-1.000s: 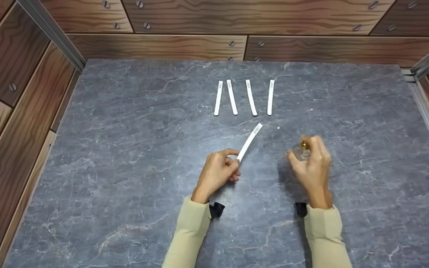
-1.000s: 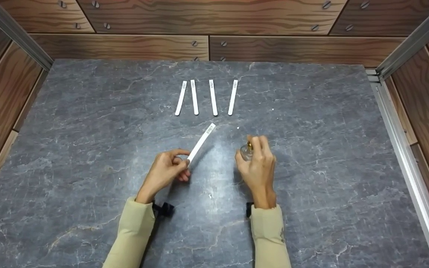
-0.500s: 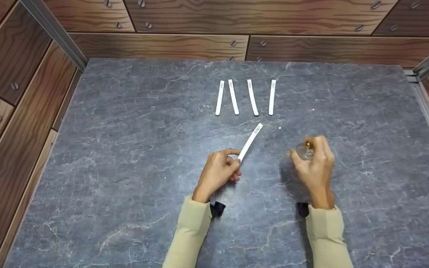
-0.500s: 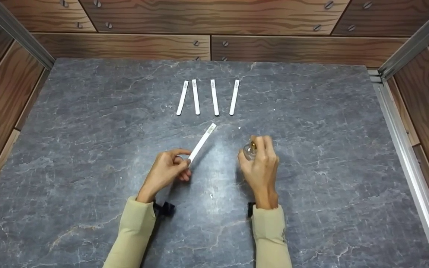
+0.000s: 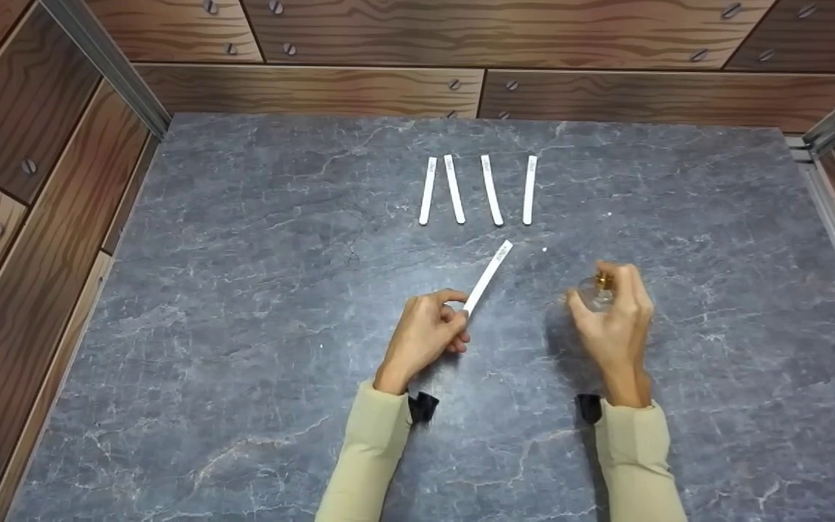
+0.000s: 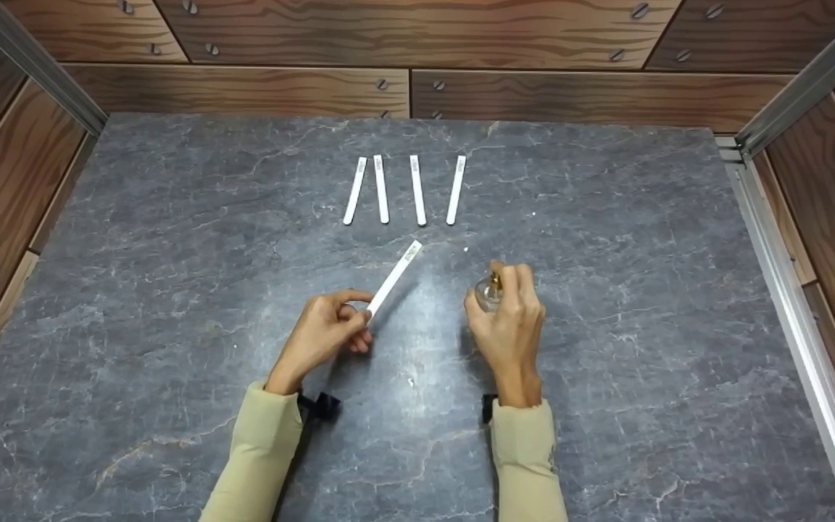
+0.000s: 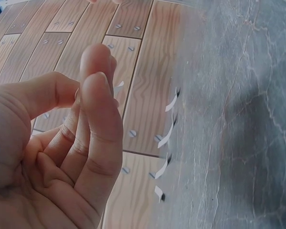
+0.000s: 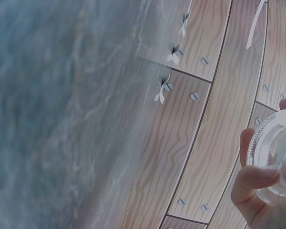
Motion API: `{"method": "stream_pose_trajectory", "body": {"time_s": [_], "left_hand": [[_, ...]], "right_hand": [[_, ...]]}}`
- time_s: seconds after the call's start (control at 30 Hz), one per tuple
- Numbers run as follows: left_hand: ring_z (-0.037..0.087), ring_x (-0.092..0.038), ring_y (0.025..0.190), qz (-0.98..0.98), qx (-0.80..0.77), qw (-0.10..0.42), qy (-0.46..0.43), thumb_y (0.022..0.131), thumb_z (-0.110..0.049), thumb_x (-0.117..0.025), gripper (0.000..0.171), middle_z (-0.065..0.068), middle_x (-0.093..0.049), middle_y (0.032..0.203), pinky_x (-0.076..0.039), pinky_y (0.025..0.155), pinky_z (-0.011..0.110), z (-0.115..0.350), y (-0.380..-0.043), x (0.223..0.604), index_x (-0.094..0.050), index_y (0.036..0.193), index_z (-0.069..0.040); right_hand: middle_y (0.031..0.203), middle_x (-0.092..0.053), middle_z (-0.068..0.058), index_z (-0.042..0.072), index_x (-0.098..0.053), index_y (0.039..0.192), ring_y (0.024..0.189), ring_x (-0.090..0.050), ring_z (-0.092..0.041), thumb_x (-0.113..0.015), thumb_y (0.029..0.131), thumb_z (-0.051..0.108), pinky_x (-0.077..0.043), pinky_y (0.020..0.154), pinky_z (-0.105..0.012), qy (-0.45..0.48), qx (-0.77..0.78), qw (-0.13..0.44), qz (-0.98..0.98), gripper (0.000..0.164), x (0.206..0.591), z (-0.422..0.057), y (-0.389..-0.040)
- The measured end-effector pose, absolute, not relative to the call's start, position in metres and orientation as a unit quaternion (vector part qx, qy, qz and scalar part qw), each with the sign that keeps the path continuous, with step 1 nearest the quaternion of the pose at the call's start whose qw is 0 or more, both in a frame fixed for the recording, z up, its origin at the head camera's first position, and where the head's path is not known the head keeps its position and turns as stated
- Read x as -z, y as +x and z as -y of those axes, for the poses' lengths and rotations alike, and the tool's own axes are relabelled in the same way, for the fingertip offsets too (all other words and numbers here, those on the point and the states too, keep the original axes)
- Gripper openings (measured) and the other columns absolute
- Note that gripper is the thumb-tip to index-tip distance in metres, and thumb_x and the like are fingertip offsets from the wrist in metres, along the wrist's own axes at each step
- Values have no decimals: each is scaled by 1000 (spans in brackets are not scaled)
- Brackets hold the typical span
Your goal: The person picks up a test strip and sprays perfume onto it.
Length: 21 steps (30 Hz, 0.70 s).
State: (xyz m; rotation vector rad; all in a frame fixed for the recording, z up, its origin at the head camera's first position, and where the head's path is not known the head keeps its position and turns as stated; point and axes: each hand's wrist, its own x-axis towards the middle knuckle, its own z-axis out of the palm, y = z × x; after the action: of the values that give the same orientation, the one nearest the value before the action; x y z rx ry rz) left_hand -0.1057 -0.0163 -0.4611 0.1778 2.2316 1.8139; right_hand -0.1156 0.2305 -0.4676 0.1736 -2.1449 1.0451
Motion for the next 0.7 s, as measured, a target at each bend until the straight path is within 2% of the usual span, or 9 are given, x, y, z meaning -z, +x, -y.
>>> {"method": "stream_pose_trajectory", "body": {"time_s": [0.27, 0.7], "left_hand": [[11, -64, 51, -766, -627, 130, 59, 95, 6, -58, 30, 5, -67, 65, -63, 55, 44, 17, -106, 460, -64, 124, 10], [10, -63, 50, -767, -625, 132, 61, 95, 6, -58, 30, 5, -67, 65, -63, 57, 47, 17, -106, 458, -64, 124, 9]], "right_hand": [[83, -59, -22, -11, -60, 98, 73, -57, -32, -80, 66, -13, -44, 69, -27, 74, -398, 360, 840, 38, 468, -231, -115], [83, -59, -22, -12, -59, 96, 73, -57, -34, -79, 66, -12, -45, 68, -28, 65, -396, 356, 844, 37, 469, -231, -115]]}}
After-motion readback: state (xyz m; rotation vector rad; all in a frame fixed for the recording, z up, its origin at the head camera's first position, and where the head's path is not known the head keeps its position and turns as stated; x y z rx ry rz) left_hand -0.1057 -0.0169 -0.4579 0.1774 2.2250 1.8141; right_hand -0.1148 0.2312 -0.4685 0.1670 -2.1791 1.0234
